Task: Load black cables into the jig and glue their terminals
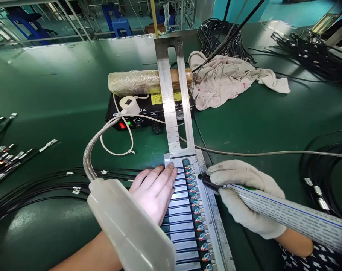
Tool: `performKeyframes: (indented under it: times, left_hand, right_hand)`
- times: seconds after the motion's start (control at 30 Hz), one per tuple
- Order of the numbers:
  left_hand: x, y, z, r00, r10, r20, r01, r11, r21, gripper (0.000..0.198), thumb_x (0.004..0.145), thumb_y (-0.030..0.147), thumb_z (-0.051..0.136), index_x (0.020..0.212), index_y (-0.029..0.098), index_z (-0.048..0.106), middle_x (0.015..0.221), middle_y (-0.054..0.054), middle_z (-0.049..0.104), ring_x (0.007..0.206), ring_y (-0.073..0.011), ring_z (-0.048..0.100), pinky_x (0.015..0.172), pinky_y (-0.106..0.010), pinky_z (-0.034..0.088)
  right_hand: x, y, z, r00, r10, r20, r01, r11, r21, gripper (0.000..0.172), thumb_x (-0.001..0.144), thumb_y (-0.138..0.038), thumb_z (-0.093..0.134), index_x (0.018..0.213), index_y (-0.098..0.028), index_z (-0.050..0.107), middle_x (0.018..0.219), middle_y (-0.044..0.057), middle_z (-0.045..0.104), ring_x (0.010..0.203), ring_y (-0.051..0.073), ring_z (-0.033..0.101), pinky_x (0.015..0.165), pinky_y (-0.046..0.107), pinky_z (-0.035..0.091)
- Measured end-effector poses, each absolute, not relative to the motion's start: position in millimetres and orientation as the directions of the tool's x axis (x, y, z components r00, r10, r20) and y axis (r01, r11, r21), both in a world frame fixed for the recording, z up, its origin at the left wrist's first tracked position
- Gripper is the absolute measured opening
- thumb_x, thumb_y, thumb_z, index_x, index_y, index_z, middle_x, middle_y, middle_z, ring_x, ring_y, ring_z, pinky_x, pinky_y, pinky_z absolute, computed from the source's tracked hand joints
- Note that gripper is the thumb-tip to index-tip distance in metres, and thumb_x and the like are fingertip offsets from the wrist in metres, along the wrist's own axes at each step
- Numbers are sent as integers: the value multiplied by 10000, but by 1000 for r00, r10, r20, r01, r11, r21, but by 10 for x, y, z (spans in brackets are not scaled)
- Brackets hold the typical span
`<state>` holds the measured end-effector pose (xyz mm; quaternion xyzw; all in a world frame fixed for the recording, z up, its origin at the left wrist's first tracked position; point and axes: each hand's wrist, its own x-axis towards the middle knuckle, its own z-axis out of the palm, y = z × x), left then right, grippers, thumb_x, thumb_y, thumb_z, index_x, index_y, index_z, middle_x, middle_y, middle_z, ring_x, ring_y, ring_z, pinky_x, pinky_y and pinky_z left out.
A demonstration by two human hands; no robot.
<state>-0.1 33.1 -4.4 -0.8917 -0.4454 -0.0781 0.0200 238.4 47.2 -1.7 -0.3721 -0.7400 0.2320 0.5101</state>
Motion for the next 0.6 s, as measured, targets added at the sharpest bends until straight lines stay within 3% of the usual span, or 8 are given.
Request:
performKeyframes:
  times: [0.6]
  left_hand:
    - [-5, 316, -24, 601, 782, 167, 789, -614, 33, 366, 1000, 215, 405, 1318, 111, 553, 1385, -84, 568, 1198, -243, 564, 981, -382, 441]
  right_hand:
    - [2334, 505, -10, -175, 806, 565, 319, 590, -742, 154, 778, -89, 697, 912, -162, 714, 917, 56, 724, 858, 174, 706, 809, 262, 604]
